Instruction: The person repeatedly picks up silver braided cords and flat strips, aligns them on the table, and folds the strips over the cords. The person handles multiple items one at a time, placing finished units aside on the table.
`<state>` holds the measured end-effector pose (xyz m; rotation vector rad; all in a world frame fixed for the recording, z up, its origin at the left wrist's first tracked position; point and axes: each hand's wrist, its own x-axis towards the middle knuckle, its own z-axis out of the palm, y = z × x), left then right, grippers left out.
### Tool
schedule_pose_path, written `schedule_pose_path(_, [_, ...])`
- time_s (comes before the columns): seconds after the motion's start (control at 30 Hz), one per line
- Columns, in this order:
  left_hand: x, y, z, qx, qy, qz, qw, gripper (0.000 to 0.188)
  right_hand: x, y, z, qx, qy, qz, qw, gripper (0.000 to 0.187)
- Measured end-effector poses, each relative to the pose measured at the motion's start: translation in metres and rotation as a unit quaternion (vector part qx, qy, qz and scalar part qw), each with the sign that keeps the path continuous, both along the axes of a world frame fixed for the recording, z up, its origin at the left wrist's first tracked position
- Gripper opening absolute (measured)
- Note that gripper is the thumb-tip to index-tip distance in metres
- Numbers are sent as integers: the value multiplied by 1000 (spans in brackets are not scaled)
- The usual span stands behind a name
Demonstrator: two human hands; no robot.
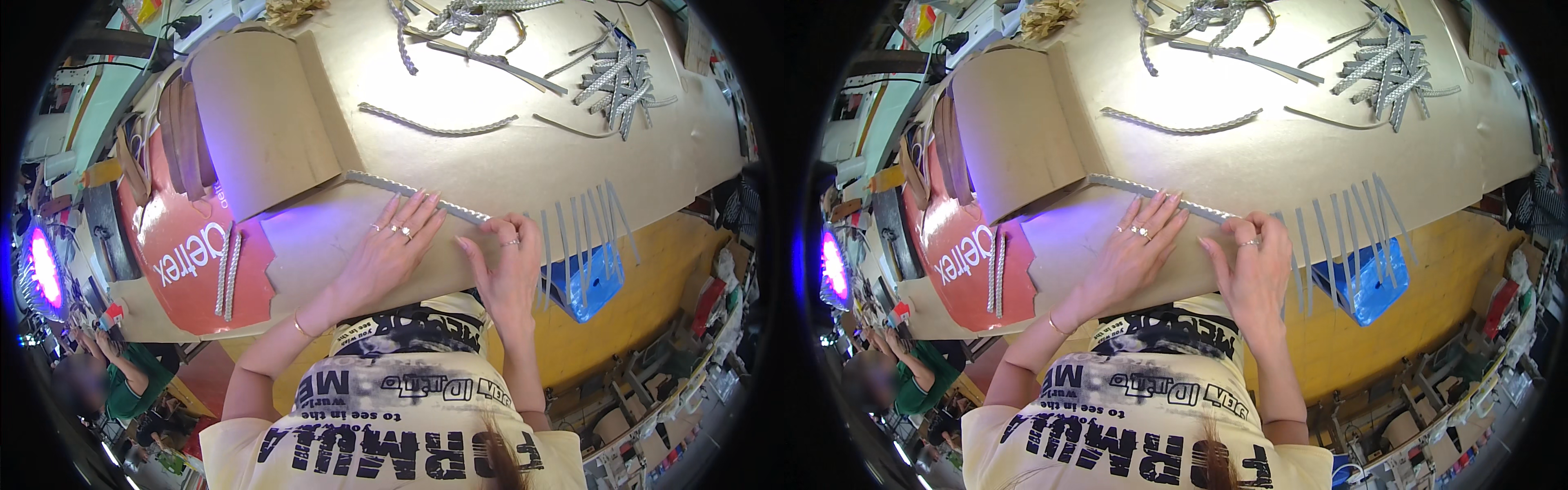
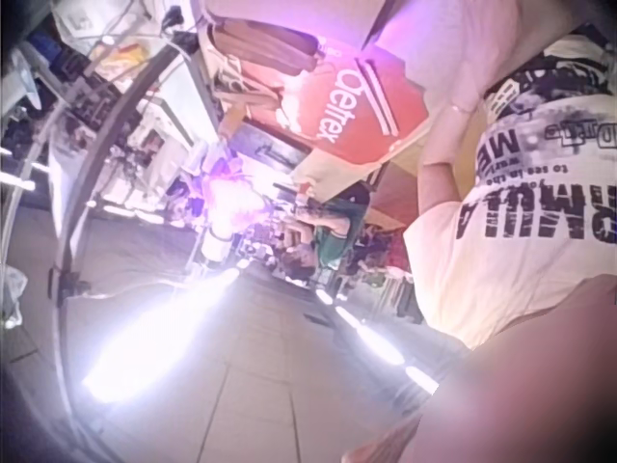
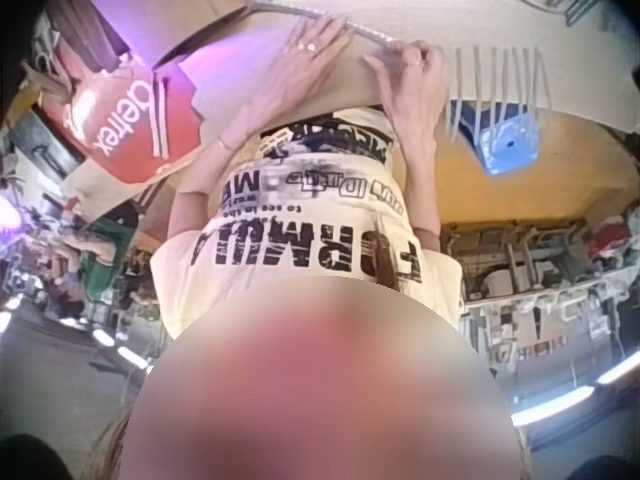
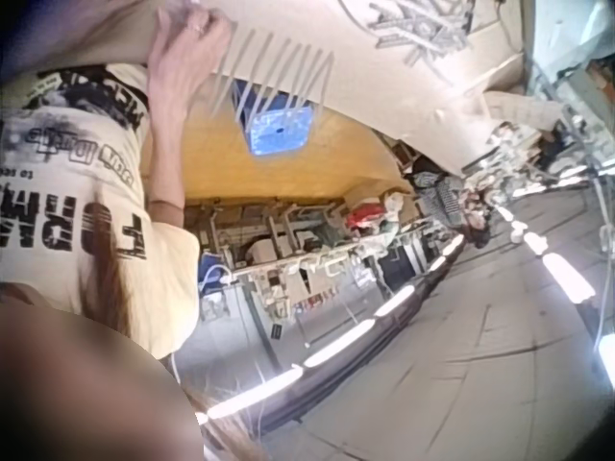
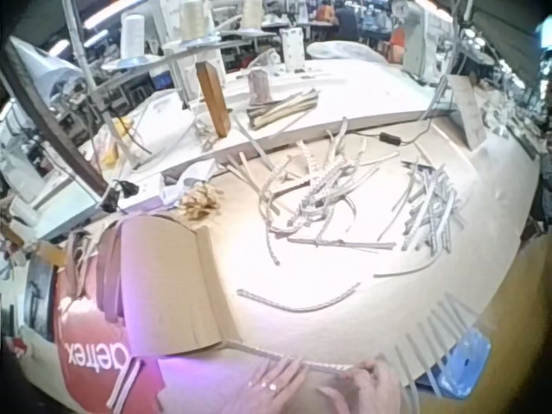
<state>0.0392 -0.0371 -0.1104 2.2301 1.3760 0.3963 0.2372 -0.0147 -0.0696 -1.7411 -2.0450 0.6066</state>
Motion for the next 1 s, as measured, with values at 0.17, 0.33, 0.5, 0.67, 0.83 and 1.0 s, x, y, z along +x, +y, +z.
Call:
schedule_pose_path(0.17, [3,2,-3,-5,-12,16,1000,53,-4,5,-5,-23,-36,12,999,30])
schedule_pose_path(0.33, [4,0,-2,-18,-1,17,1000,56,-8,12,-3,-24,-85,-4,996,25])
schedule_pose_path(0.5, [6,-1,0,-14,35,4,999,62,-9,19,7,-72,-103,15,992,21])
schedule_pose_path(0.67, [10,-2,0,-17,21,30,999,68,-12,27,13,-112,-85,14,990,22])
schedule_pose_path(0.83, [14,-3,1,-25,34,39,998,71,-7,30,11,-122,-12,-9,992,19])
schedule_pose_path(1.0, [16,-4,2,-34,40,42,998,69,-5,29,3,-121,-8,-31,992,16])
